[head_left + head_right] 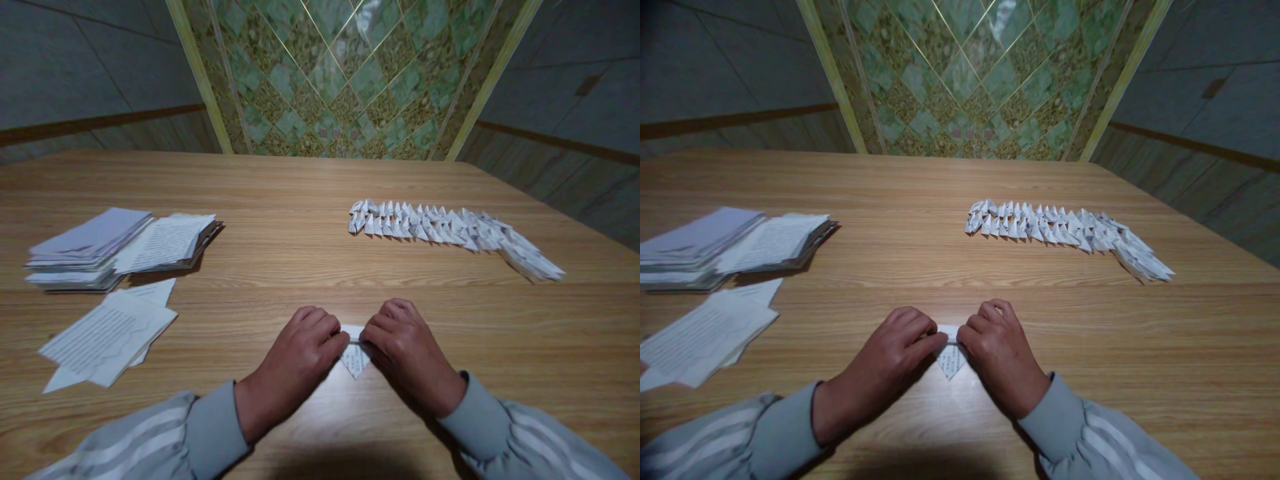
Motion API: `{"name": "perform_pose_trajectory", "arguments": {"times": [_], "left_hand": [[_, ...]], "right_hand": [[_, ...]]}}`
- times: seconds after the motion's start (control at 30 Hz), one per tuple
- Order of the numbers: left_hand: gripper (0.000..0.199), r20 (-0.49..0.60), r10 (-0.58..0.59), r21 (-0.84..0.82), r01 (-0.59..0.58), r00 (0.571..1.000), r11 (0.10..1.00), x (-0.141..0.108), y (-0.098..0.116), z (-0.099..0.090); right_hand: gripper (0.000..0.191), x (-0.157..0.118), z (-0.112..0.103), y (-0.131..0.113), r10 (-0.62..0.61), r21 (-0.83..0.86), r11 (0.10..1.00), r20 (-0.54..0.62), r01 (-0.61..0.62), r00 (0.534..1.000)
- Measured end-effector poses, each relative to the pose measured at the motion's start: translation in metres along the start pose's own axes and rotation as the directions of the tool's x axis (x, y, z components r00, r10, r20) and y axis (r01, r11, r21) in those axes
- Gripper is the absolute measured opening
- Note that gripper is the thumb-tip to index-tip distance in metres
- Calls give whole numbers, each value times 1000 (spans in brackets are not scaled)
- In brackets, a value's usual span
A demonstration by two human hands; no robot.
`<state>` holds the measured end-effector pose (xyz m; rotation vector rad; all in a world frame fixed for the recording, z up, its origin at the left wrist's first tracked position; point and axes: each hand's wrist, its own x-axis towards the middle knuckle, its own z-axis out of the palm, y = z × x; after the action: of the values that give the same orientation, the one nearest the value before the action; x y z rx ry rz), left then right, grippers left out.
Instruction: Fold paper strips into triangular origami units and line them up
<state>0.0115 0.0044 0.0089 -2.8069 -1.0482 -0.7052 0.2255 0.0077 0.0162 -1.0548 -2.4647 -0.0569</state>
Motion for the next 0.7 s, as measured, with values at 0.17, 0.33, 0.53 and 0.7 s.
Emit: {"name": "perform_pose_trajectory", "arguments": {"times": [0.17, 0.33, 0.53, 0.7], "left_hand": [[22, 41, 59, 16, -59, 997, 998, -5, 1, -2], [20, 93, 64, 64, -70, 994, 996, -9, 3, 0], [23, 136, 63, 78, -74, 989, 994, -7, 7, -3], [21, 153, 52, 71, -64, 987, 995, -6, 8, -3]], "right_hand": [[19, -1, -6, -1, -32, 19, 999, 61, 30, 998], [14, -2, -12, -3, -33, 20, 999, 108, 31, 994], [8, -6, -17, -18, 48, -14, 999, 160, -46, 986], [13, -12, -10, -31, 18, -45, 999, 135, -12, 991]]}}
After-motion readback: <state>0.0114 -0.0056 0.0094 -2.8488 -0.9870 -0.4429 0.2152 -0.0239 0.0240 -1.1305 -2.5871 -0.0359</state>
